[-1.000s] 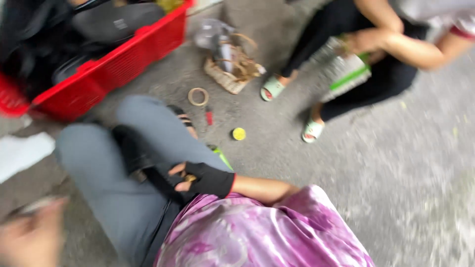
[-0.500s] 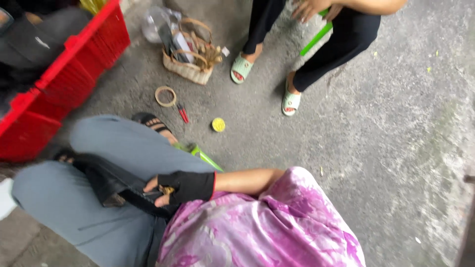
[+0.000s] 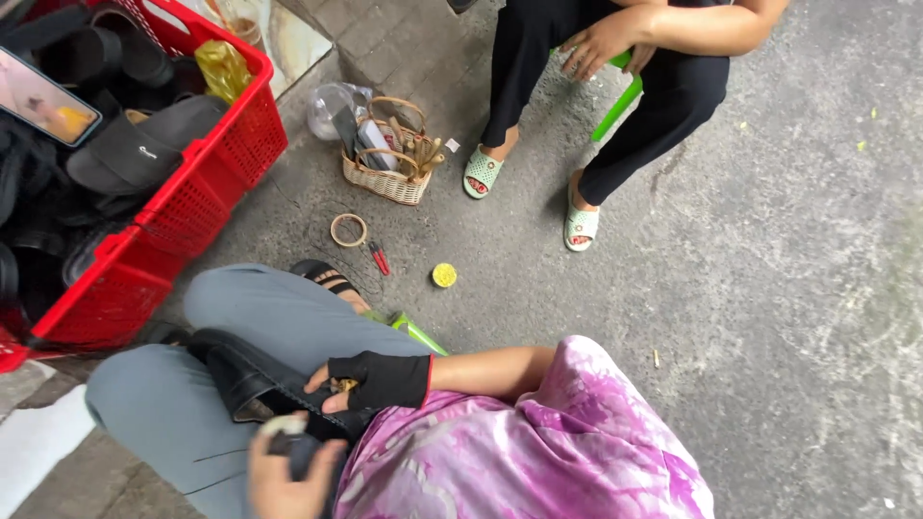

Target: Hand-sewing the sole of a black shoe to its upper part using a needle and thread.

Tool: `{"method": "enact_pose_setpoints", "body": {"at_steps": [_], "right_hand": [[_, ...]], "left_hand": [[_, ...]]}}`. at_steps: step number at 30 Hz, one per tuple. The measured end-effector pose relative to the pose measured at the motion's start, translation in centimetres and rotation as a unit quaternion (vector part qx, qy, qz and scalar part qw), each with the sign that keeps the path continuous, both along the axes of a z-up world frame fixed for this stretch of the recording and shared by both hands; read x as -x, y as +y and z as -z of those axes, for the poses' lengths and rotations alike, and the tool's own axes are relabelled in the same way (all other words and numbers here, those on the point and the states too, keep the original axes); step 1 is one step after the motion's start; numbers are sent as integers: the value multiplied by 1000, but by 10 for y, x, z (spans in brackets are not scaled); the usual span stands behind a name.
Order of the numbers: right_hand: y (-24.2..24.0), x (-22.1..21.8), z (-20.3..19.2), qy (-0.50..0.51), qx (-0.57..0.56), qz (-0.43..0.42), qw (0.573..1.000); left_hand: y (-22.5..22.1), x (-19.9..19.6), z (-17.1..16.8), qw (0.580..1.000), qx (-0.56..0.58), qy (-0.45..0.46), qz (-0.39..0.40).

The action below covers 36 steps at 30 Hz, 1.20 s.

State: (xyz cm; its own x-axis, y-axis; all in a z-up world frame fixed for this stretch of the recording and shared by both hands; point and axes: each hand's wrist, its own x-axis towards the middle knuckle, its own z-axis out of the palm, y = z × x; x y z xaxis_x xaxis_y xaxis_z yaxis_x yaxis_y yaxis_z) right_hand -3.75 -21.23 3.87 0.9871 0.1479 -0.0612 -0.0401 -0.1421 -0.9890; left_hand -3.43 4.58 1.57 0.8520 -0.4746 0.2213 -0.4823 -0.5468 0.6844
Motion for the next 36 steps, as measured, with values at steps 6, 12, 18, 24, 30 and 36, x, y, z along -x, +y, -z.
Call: {"method": "enact_pose_setpoints", "body": {"at_steps": [6, 12, 18, 24, 30, 36], "right_hand": [[-5, -10, -34, 68, -16, -10, 997], [-3, -43, -45, -1, 37, -65, 997], [26, -68, -24, -35, 72, -41, 996], [47, -76, -22, -89, 253, 38, 963], [52, -70, -13, -175, 307, 78, 932], [45, -35, -11, -134, 241, 131, 952]], "left_hand": [[-52, 3, -4, 999, 47, 4, -19], [-49, -7, -9, 996, 90, 15, 2], [-48, -17, -29, 996, 77, 20, 35], [-45, -20, -29, 995, 99, -26, 13], [-36, -22, -16, 991, 32, -125, 26], [-27, -14, -6, 986, 18, -155, 64]]}}
